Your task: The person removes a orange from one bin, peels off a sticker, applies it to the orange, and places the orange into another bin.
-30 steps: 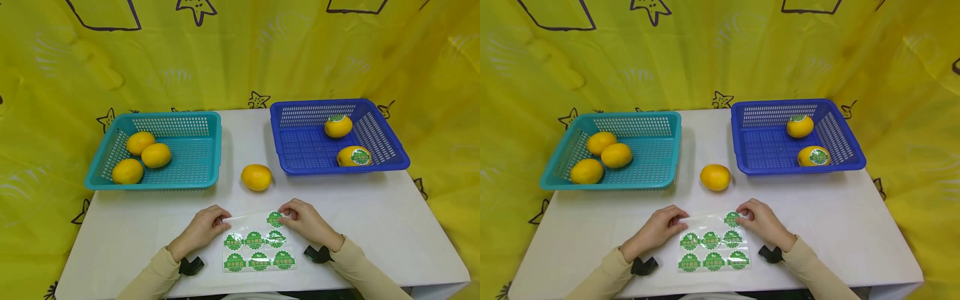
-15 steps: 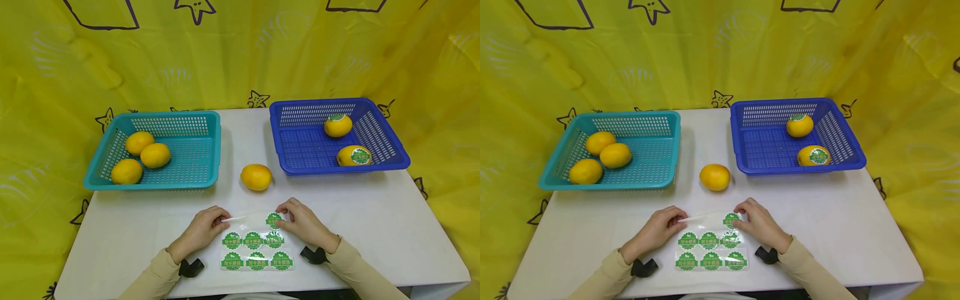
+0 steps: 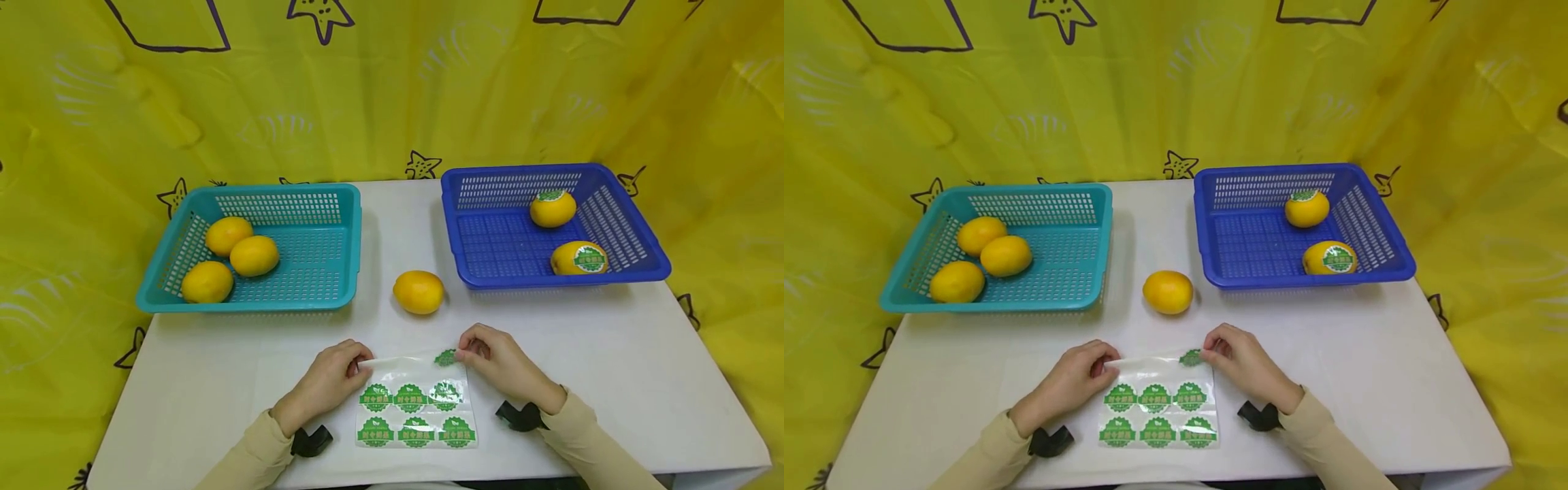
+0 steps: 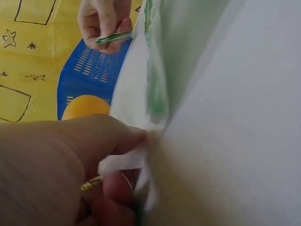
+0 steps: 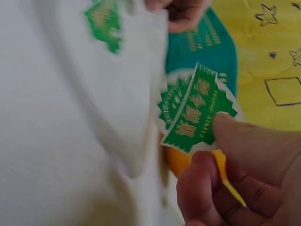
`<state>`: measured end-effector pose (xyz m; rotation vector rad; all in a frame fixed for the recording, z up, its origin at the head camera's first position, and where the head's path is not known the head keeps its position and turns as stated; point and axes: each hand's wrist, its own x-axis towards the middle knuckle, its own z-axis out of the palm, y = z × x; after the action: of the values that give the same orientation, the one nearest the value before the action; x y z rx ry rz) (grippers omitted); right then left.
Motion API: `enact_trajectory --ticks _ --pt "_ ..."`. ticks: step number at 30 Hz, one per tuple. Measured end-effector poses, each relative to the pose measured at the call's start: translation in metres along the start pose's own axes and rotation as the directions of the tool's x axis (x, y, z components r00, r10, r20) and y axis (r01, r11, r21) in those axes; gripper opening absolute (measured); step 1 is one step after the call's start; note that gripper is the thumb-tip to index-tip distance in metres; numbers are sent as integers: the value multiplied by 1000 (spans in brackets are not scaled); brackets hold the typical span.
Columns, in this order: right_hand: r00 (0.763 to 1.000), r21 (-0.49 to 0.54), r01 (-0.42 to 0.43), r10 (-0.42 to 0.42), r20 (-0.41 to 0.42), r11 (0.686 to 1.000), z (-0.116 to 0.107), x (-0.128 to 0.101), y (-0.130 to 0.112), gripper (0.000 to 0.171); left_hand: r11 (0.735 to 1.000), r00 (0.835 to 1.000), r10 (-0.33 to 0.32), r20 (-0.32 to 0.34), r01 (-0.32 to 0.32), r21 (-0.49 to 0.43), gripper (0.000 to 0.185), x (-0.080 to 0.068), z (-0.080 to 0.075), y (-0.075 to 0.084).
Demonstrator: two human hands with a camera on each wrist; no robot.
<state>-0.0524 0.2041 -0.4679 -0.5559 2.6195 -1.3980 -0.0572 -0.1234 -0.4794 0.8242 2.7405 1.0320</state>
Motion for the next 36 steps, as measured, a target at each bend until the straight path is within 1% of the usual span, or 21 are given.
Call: enact_trajectory --ticks 3,5,8,11,13,16,20,24,27,29,31,33,36 --pt "999 47 37 -35 -37 998 -8 5 -4 11 998 1000 -6 -14 7 63 35 0 -5 7" --pt "996 53 73 -71 -49 996 -12 10 -7 11 997 1000 8 -25 -6 74 41 3 -10 15" --pt "992 42 120 -118 -48 992 -16 21 -15 12 998 997 66 -42 -65 22 33 15 -15 31" --pt "988 27 147 -146 -41 989 -16 33 -24 12 992 991 122 -55 -124 -40 26 35 -17 45" --pt "986 21 162 -161 -41 986 -14 40 -28 12 986 986 148 -77 -153 -61 22 48 -15 50" --pt "980 14 190 -189 -60 982 -9 49 -33 12 980 982 157 -110 -168 -105 12 64 -12 51" --pt "971 28 215 -210 -118 976 -5 55 -34 14 971 978 137 -159 -164 -172 6 74 -10 47" --pt "964 50 188 -174 -202 981 -4 55 -32 17 963 972 111 -208 -157 -221 7 79 -7 44" --pt "963 62 140 -122 -240 988 -2 53 -28 11 955 974 75 -212 -132 -265 8 81 -4 43" --pt "964 67 116 -96 -249 991 0 52 -27 6 951 978 42 -202 -101 -292 9 82 -3 42" --pt "963 75 102 -80 -258 992 3 53 -26 5 944 981 4 -195 -68 -323 10 84 -1 42" --pt "960 77 94 -70 -271 993 6 55 -25 5 939 979 -26 -202 -45 -340 11 86 0 40" --pt "951 57 71 -50 -306 996 11 58 -24 6 936 974 -48 -221 -33 -351 13 91 3 39"
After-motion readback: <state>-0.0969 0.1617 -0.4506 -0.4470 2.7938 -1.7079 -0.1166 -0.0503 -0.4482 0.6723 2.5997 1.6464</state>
